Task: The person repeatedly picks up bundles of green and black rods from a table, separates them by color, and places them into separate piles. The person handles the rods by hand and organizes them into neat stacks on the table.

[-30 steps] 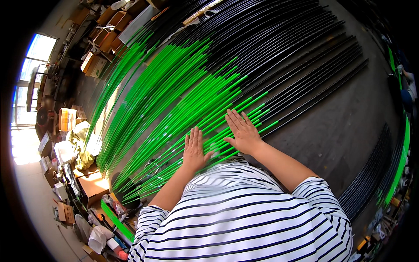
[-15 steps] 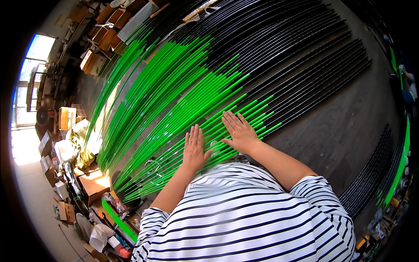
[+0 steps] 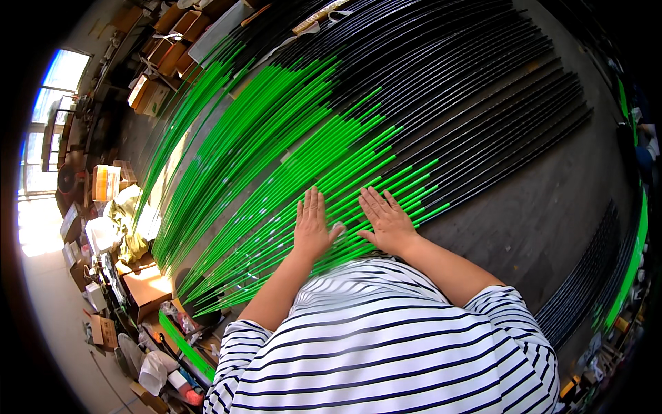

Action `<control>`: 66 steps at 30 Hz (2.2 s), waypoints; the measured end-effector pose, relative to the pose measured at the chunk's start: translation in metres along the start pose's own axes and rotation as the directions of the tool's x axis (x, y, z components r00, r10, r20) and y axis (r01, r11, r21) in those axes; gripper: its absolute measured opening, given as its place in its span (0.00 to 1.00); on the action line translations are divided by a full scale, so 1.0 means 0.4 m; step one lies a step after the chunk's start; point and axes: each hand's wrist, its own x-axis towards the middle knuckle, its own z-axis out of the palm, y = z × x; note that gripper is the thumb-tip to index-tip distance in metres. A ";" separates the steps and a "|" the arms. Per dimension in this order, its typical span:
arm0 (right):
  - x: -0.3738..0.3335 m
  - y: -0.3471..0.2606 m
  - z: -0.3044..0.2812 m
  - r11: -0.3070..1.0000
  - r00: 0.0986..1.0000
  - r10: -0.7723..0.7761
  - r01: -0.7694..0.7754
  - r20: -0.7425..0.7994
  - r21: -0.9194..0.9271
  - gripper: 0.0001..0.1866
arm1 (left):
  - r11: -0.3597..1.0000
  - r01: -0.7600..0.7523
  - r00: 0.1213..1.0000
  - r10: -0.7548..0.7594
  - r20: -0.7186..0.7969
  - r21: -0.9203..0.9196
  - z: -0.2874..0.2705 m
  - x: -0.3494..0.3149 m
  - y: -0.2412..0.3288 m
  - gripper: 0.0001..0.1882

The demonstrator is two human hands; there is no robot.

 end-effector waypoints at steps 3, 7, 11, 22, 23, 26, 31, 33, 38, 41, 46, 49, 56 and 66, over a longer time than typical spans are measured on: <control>0.010 0.005 0.001 1.000 1.000 0.000 0.001 -0.024 0.013 0.40 | 1.000 0.001 1.000 0.000 0.030 -0.021 -0.012 -0.017 0.016 0.48; 0.069 0.018 -0.010 1.000 0.997 0.015 -0.014 -0.073 0.010 0.40 | 0.998 0.058 0.998 -0.058 0.021 0.003 -0.040 0.015 0.003 0.48; 0.139 0.028 -0.013 0.999 0.997 0.031 -0.034 -0.068 -0.040 0.41 | 0.984 0.170 0.985 -0.168 -0.045 0.045 -0.035 0.100 -0.052 0.47; 0.134 0.037 0.000 0.998 0.998 0.055 -0.055 -0.004 -0.032 0.41 | 0.975 0.221 0.974 -0.220 -0.046 0.020 0.001 0.105 -0.062 0.50; 0.134 0.036 0.000 0.998 0.999 0.052 -0.052 -0.001 -0.030 0.41 | 0.976 0.218 0.975 -0.217 -0.047 0.020 0.002 0.099 -0.060 0.50; 0.137 0.039 0.000 0.998 0.998 0.056 -0.056 0.012 -0.005 0.41 | 0.977 0.215 0.976 -0.214 -0.038 0.007 -0.004 0.094 -0.049 0.50; 0.137 0.041 -0.002 0.999 0.999 0.052 -0.052 -0.014 -0.003 0.41 | 0.975 0.222 0.975 -0.222 -0.016 -0.015 -0.009 0.093 -0.037 0.50; 0.136 0.042 0.000 0.999 0.998 0.054 -0.054 -0.021 0.003 0.41 | 0.979 0.205 0.978 -0.205 -0.024 -0.003 -0.008 0.088 -0.035 0.50; 0.137 0.040 -0.002 0.999 0.998 0.053 -0.053 -0.029 0.007 0.41 | 0.984 0.178 0.984 -0.178 -0.024 -0.013 -0.012 0.073 -0.024 0.49; 0.138 0.039 -0.004 0.998 0.998 0.060 -0.060 -0.025 0.013 0.41 | 0.988 0.154 0.988 -0.154 -0.018 -0.033 -0.011 0.060 -0.022 0.49; 0.137 0.037 -0.008 0.998 0.998 0.064 -0.064 0.013 -0.016 0.40 | 0.986 0.160 0.978 -0.164 -0.128 -0.045 -0.054 0.124 -0.064 0.47; 0.139 0.034 -0.011 0.997 0.996 0.079 -0.078 0.032 -0.010 0.41 | 0.971 0.240 0.956 -0.236 -0.175 0.003 -0.048 0.197 -0.124 0.47; 0.138 0.039 -0.002 0.998 0.998 0.061 -0.060 0.026 -0.018 0.41 | 0.963 0.266 0.957 -0.259 -0.129 0.036 -0.004 0.201 -0.128 0.49; 0.138 0.035 -0.004 0.998 0.998 0.054 -0.054 0.025 -0.022 0.41 | 0.985 0.169 0.943 -0.169 -0.285 -0.026 -0.002 0.136 -0.086 0.33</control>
